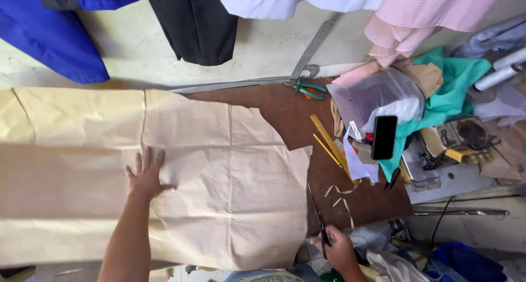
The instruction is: Cutting out a paper garment pattern using scissors on a workbench
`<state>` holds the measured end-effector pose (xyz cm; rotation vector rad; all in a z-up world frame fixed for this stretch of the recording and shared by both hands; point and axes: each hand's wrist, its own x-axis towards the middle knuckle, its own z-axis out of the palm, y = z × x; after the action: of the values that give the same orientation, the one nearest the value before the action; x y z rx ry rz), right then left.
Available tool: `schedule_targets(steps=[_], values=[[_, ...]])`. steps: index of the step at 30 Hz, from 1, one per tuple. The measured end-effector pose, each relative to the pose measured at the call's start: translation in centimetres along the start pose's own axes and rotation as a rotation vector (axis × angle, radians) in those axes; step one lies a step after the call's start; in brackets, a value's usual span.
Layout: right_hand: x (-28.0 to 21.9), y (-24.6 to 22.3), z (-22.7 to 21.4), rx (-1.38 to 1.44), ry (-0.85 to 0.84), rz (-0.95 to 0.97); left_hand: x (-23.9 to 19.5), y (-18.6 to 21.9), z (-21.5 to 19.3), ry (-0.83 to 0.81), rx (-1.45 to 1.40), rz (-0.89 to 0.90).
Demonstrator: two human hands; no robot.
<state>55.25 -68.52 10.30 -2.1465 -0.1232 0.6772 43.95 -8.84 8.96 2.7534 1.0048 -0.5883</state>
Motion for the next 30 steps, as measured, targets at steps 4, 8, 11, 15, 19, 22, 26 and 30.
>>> schedule_targets(steps=[4,8,11,15,19,22,26,30], values=[[0.2,2.5,-1.7,0.032,-0.16,0.35,0.0,5.7,3.4,0.087,0.258,-0.144],[0.6,4.0,-1.6,0.115,-0.13,0.393,-9.2,19.8,3.4,0.22,-0.192,-0.141],[1.2,3.4,-2.3,-0.065,-0.315,0.45,-13.2,22.6,0.7,-0.082,-0.304,-0.17],[2.6,3.0,-2.8,-0.07,-0.363,0.366,-11.7,20.0,1.1,-0.077,-0.044,-0.071],[4.0,5.5,-1.3,0.116,-0.382,0.293,-11.3,22.6,2.8,0.072,0.05,0.009],[5.7,7.0,-0.8,-0.002,-0.444,0.232,-12.1,29.1,9.9,0.255,-0.141,0.191],[5.4,4.3,-1.1,-0.051,-0.466,0.402,-16.4,31.4,6.2,0.052,-0.233,0.169],[5.8,5.4,-1.0,-0.099,-0.403,0.301,-17.3,30.8,4.8,-0.005,-0.195,0.229]])
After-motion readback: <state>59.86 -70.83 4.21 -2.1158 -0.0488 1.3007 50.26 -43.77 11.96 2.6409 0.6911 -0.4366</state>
